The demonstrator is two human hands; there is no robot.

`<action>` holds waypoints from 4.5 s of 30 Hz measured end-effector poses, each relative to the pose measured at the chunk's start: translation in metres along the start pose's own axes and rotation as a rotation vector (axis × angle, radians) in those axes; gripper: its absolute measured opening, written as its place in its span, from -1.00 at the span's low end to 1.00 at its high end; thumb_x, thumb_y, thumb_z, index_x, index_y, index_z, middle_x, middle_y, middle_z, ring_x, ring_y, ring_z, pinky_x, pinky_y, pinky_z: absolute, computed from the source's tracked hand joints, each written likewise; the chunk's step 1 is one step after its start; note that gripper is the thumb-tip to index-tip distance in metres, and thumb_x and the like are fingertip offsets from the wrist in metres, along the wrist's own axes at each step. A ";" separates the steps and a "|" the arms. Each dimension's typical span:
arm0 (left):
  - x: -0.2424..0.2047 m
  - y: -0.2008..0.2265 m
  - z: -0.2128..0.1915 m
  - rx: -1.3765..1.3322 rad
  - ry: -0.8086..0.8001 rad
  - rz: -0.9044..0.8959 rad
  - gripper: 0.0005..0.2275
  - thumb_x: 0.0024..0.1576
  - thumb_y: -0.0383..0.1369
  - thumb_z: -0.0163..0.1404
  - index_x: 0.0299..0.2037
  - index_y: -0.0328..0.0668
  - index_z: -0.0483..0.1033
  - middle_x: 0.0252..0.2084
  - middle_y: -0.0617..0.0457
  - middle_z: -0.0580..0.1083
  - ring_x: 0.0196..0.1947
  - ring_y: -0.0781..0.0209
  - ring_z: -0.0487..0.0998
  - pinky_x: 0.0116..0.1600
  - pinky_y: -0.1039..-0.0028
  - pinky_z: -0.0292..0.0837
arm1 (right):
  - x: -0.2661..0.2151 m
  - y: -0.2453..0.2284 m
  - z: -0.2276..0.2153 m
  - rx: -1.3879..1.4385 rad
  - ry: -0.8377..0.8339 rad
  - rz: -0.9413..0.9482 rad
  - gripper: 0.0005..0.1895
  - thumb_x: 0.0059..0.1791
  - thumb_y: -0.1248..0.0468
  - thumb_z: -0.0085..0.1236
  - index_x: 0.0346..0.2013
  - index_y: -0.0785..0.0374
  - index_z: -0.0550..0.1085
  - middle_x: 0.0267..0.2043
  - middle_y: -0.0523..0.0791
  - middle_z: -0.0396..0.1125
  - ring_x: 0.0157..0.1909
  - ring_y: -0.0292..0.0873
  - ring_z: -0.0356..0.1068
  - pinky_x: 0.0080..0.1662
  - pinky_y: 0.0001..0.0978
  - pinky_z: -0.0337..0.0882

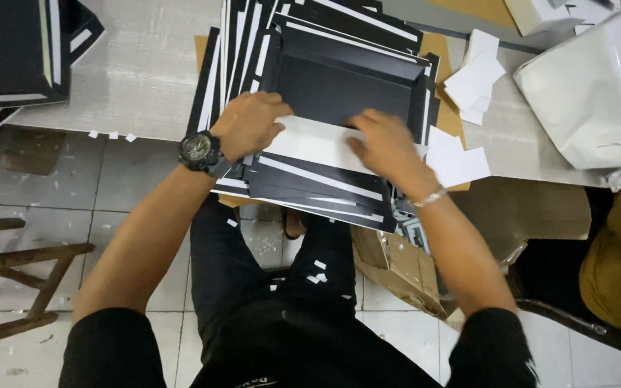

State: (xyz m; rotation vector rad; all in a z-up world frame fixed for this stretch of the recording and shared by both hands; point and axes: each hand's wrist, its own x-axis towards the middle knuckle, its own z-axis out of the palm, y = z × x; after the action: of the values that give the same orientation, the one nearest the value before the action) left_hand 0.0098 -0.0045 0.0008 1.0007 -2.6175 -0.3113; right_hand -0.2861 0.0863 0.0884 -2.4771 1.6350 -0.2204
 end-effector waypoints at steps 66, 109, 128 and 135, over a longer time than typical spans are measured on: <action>-0.054 0.128 0.084 0.173 0.369 -0.037 -0.58 0.38 -0.38 -0.19 0.46 -0.13 0.34 0.33 -0.21 0.39 0.36 -0.28 0.35 0.56 -0.10 0.16 | 0.079 -0.019 0.061 0.108 -0.160 0.256 -0.60 -0.11 -0.28 0.46 -0.31 -0.19 0.51 -0.19 -0.25 0.40 0.04 0.02 0.52 0.13 0.08 0.26; -0.044 0.135 0.051 0.194 0.547 -0.070 -0.65 0.25 -0.35 -0.02 0.21 0.11 0.66 0.07 0.00 0.54 0.11 -0.04 0.53 0.18 0.23 0.48 | -0.082 0.133 0.048 0.304 -0.045 0.635 -0.41 -0.03 -0.28 0.46 -0.05 -0.02 0.39 -0.07 0.05 0.32 0.05 0.26 0.47 0.07 0.02 0.34; -0.011 0.154 0.020 0.170 0.331 -0.117 -0.62 0.13 -0.01 0.25 0.04 -0.01 0.70 -0.09 0.01 0.46 -0.01 -0.06 0.44 0.15 0.07 0.30 | -0.154 0.093 0.029 0.566 0.238 0.657 -0.79 0.16 0.22 0.27 0.10 0.09 0.59 -0.08 0.01 0.56 -0.14 -0.01 0.59 -0.08 -0.16 0.54; 0.063 0.183 0.056 0.019 0.143 0.094 -0.57 0.15 -0.07 0.24 0.22 0.09 0.61 -0.05 0.03 0.56 -0.03 -0.05 0.60 0.06 0.14 0.44 | -0.144 0.058 0.026 0.569 0.369 0.502 -0.65 0.15 0.49 0.07 0.22 0.27 0.58 0.06 0.17 0.50 -0.02 0.19 0.59 -0.05 -0.07 0.60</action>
State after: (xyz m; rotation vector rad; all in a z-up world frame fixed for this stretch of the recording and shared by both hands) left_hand -0.1662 0.0919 0.0195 0.8693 -2.5320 -0.1857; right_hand -0.3891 0.1981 0.0456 -1.6200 1.9203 -0.9573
